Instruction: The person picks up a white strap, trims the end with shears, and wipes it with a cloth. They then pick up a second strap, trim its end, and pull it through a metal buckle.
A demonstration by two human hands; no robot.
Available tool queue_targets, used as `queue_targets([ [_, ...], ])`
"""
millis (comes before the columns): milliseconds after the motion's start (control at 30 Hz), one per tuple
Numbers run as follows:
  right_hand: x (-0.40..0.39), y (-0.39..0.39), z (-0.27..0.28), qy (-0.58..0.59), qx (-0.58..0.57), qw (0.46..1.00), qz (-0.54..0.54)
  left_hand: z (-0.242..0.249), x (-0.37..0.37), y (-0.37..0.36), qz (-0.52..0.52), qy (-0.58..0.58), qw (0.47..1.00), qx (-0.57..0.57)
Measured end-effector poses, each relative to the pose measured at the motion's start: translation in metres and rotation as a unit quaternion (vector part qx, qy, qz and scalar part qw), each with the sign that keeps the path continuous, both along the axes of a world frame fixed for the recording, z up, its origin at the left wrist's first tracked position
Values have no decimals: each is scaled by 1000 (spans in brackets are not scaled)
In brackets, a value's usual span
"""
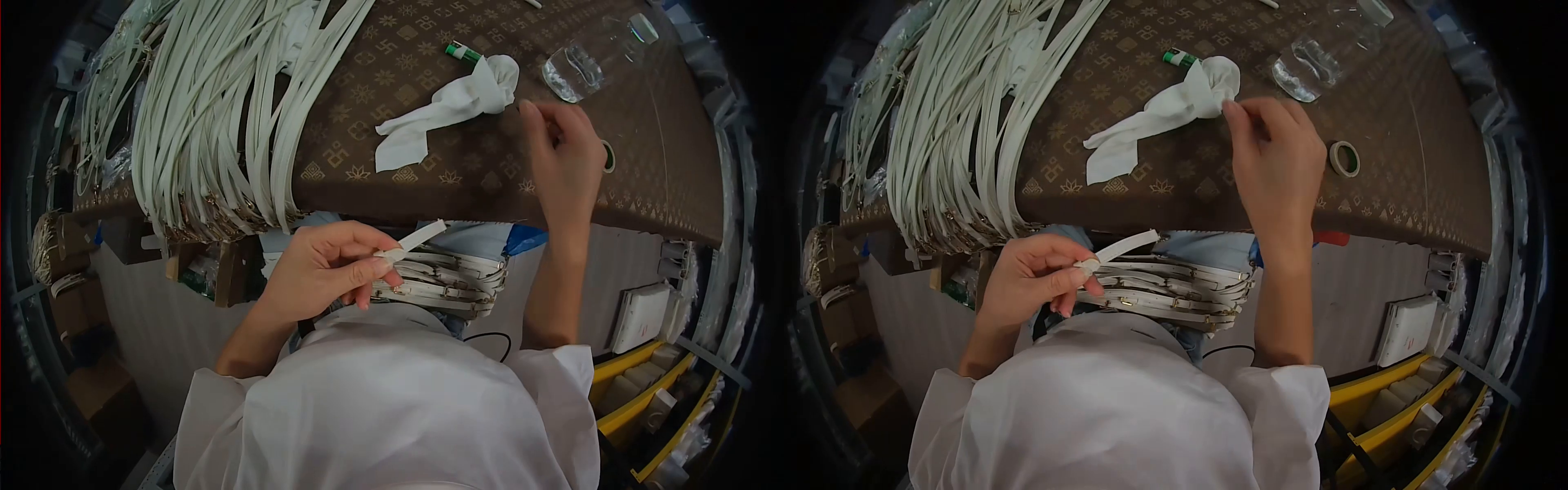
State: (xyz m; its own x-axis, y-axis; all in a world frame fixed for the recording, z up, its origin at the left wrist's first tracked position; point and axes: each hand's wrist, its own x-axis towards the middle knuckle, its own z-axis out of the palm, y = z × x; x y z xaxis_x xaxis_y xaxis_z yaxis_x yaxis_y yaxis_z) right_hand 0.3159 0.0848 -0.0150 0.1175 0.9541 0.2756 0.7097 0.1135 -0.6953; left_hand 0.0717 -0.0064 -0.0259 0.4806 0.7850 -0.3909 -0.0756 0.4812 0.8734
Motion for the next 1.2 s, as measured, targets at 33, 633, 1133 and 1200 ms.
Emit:
queue_targets([
  [33,-4,16,-10,-62,76,995,0,1,-1,1,1,0,1000,5],
  [633,-22,48,-23,-225,206,898,317,0,-8,6,108,-16,994,-4],
  [1133,-48,-5,-7,424,-151,873,186,5,-1,9,116,-2,993,-9],
  [1200,-55,-16,-4,433,-145,872,178,5,1,9,121,-1,993,-8],
])
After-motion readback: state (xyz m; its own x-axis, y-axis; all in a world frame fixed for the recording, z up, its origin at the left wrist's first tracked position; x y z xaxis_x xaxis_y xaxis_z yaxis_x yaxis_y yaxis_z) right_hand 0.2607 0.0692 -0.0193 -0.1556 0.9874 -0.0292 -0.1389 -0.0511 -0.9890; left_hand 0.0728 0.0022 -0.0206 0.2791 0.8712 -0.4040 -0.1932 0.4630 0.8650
